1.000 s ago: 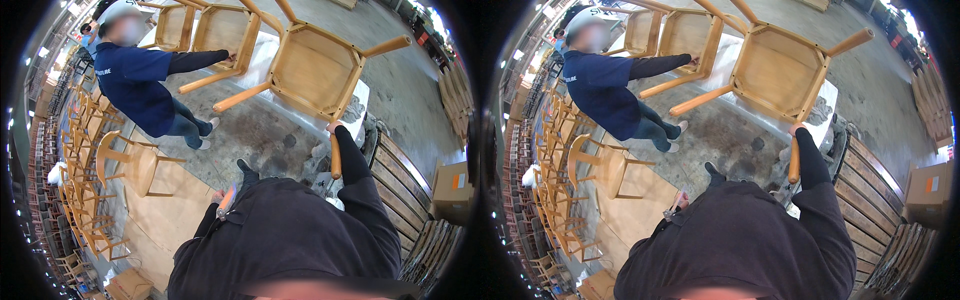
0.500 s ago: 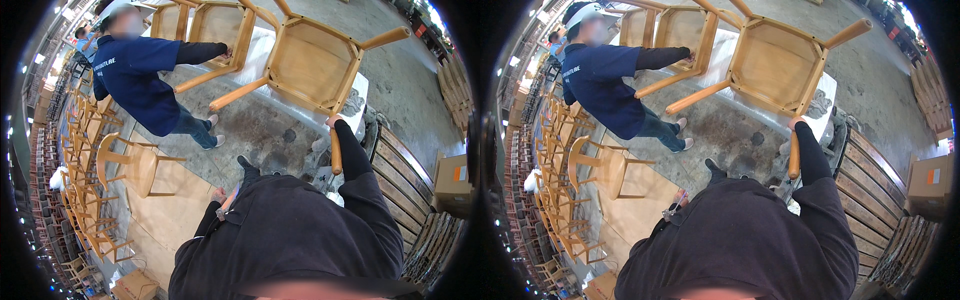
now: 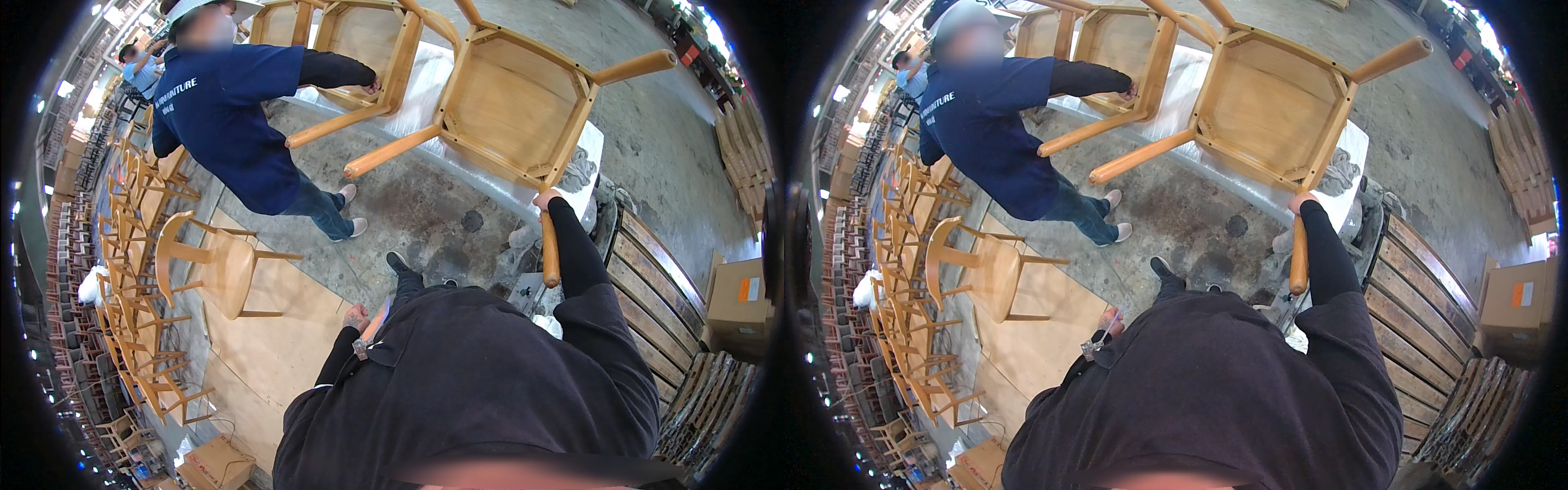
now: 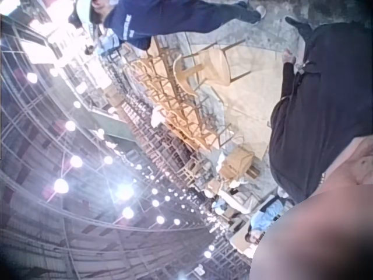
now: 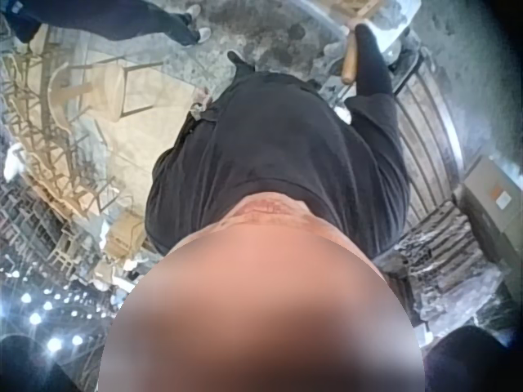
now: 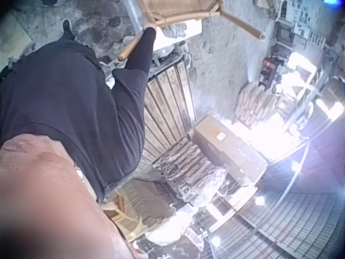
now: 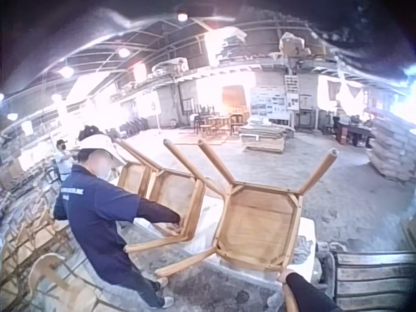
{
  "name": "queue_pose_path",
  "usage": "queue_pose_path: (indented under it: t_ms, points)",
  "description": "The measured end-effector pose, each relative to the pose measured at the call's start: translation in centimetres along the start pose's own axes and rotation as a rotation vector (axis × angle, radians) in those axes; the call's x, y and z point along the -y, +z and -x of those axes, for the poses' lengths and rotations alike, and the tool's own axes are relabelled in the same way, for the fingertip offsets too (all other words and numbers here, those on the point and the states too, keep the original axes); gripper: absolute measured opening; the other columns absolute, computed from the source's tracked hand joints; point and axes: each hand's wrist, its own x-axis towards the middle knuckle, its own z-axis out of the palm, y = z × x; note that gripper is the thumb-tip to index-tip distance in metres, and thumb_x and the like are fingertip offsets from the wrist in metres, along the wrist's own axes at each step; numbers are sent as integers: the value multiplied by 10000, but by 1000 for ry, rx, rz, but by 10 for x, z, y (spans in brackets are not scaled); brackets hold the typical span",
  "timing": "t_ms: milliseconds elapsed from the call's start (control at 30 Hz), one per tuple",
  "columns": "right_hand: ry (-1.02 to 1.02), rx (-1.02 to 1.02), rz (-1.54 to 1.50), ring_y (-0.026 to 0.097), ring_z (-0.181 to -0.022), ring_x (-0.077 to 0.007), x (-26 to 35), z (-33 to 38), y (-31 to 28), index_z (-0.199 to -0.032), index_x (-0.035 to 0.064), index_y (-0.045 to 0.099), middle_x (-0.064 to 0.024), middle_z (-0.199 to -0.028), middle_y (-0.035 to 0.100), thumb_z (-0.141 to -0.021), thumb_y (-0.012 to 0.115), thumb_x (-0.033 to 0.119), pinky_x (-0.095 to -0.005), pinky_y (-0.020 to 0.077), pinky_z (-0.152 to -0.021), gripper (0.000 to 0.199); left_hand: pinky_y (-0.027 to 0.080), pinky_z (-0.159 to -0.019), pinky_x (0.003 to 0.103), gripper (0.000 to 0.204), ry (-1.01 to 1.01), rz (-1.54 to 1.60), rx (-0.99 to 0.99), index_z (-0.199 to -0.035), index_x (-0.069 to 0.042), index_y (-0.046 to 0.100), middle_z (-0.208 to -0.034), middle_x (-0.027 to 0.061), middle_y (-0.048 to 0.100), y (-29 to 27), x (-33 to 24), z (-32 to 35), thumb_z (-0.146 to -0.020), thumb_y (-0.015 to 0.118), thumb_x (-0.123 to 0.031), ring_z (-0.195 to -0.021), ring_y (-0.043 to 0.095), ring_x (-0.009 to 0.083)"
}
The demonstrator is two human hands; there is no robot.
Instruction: The person wipes wooden chairs with a cloth, handling them one at a time. They lift, rotate, and wipe the seat and legs, then place the chairs on a nearby pallet or floor.
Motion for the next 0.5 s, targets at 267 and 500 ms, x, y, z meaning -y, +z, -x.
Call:
queue_pose_path:
  t_ms: [267, 500]
  points:
    - [98, -13, -60, 643, -508, -294, -2, -4, 2, -989, -86, 549, -165, -666, 610, -851, 630, 163, -405, 534, -432, 297, 487, -706, 385, 193, 84, 1, -38, -822, -96, 552, -776, 145, 622, 1, -3, 0, -640, 610, -67, -813, 631, 312]
    - [37, -1, -60, 646, -514, -293, 0, 5, 0, -1016, -76, 561, -162, -687, 616, -839, 631, 152, -400, 535, -432, 297, 485, -718, 398, 204, -73, 104, 60, -827, -105, 547, -780, 156, 617, -2, -6, -1, -633, 566, -45, -829, 626, 326]
